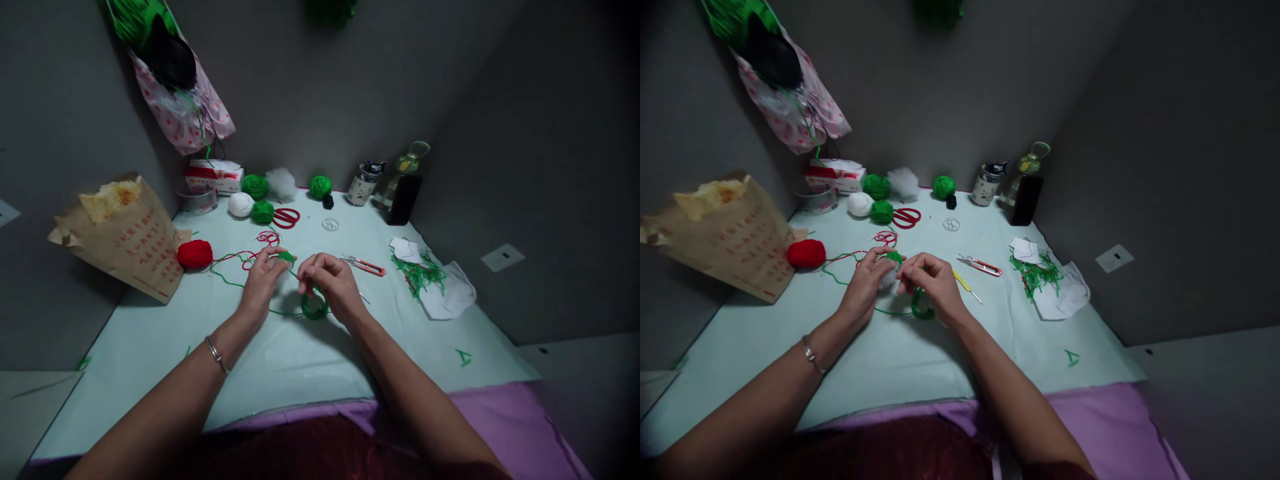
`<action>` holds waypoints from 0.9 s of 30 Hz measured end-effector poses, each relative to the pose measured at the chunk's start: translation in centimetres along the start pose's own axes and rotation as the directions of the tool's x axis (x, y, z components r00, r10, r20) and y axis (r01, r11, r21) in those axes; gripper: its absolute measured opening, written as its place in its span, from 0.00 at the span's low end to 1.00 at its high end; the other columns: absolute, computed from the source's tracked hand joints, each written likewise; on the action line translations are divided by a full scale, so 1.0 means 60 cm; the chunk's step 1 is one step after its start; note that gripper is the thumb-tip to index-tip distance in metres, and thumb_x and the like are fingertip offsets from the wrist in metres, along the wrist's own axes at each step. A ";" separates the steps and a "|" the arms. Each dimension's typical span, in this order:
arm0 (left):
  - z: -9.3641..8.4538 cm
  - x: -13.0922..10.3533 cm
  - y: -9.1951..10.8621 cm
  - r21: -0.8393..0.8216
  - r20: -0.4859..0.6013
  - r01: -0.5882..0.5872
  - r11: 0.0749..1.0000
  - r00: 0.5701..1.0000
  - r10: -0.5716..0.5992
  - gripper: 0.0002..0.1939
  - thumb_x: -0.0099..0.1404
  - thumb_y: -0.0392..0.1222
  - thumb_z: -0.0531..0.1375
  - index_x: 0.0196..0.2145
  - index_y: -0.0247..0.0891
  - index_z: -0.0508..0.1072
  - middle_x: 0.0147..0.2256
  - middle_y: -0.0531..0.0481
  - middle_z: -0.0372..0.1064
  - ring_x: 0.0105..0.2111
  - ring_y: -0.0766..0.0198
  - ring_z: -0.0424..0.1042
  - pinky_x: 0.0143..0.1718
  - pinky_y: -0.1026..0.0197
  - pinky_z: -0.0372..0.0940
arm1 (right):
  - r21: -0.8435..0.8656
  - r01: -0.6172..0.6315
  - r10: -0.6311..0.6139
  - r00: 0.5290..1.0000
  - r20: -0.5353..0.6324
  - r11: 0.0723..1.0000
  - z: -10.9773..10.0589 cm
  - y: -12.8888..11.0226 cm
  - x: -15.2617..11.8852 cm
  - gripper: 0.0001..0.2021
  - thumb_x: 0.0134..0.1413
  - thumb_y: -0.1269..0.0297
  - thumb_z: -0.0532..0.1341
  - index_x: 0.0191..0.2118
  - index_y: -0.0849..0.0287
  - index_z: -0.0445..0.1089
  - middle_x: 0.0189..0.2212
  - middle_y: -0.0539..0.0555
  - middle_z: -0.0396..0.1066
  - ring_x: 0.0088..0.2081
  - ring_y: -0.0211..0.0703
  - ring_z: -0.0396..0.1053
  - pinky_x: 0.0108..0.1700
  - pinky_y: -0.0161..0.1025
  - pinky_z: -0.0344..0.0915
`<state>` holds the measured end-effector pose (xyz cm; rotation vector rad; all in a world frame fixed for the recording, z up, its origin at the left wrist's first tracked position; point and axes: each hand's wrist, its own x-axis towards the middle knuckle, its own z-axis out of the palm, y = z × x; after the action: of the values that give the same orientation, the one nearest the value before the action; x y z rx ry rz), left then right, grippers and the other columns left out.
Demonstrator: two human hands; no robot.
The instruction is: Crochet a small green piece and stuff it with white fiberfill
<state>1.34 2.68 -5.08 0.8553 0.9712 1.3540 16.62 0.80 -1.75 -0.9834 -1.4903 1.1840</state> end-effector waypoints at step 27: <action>0.002 -0.015 -0.009 -0.002 0.206 0.072 0.997 0.976 -0.070 0.20 0.57 0.44 0.69 0.47 0.36 0.76 0.31 0.52 0.74 0.26 0.69 0.66 0.27 0.68 0.59 | -0.494 -0.039 0.005 0.998 -0.070 0.868 -0.008 0.035 0.010 0.17 0.61 0.54 0.57 0.24 0.58 0.64 0.19 0.45 0.58 0.23 0.35 0.56 0.28 0.33 0.52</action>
<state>1.68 1.78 -5.50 0.9254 0.8257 1.1826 17.00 1.89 -3.64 -1.3700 -1.7756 0.7786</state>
